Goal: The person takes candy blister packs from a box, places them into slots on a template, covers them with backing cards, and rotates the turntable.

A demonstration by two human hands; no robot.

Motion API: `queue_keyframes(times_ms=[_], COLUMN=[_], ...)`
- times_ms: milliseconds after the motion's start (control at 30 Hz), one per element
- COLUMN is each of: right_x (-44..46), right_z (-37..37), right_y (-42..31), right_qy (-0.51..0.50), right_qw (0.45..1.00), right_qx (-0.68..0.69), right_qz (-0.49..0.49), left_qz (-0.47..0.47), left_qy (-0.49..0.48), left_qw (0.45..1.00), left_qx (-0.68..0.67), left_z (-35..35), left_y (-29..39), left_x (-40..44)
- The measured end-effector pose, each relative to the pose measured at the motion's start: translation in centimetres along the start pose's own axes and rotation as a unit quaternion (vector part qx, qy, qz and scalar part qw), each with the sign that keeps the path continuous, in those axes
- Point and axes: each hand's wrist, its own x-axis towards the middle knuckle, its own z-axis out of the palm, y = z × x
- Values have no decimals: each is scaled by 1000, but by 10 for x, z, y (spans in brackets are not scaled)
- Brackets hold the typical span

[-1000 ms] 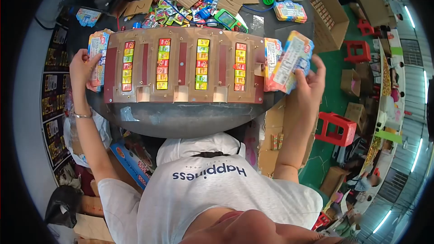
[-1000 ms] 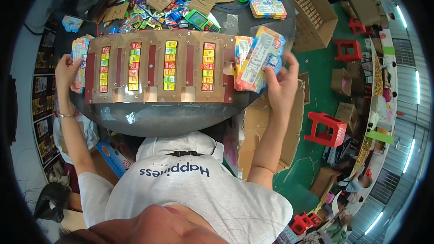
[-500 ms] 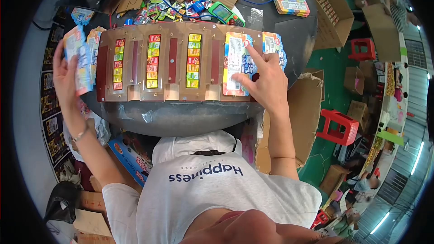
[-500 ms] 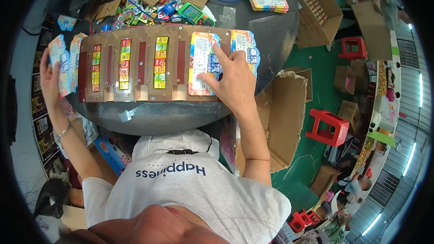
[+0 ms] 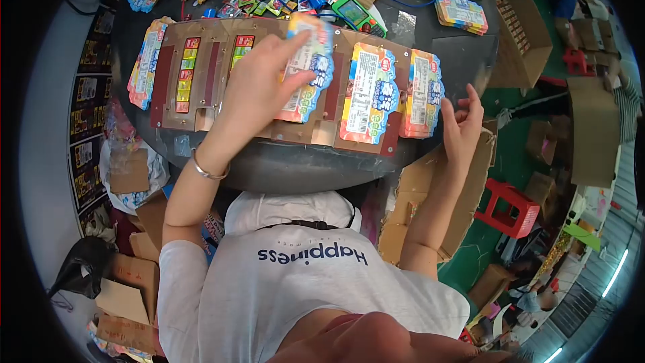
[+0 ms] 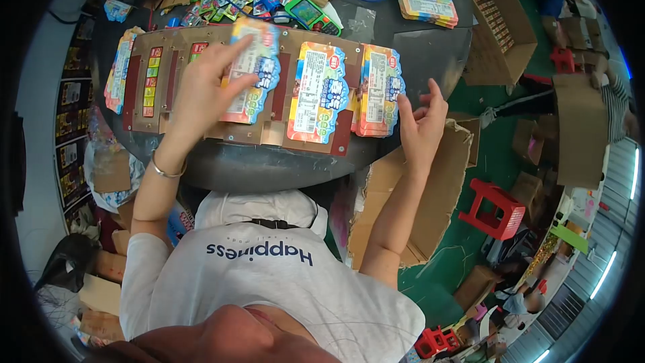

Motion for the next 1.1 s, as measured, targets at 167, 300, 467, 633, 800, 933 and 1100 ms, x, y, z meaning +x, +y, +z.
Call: queue_keyframes(times_ms=[167,300,467,633,800,933,1100], right_x=[7,14,22,2,-25,-20,-41], right_z=[-2,-3,3,10,21,13,40], right_y=[12,28,31,-3,-22,-39,-128], right_qy=[-22,-161,-207,-123,8,2,35], right_qw=[995,977,978,978,945,958,987], right_qx=[-100,-131,-16,-163,-319,-281,155], right_qz=[21,-41,33,29,-69,-56,-37], left_qz=[-50,-35,108,127,51,-193,-235], left_qy=[-28,-68,-129,-93,126,167,84], left_qw=[988,991,975,970,991,927,966], left_qx=[-143,111,142,185,4,274,-61], left_z=[7,-2,-15,-10,-67,-118,-121], left_y=[-5,11,-14,-13,-89,-324,-297], left_x=[-10,-9,-16,-24,-16,-33,-55])
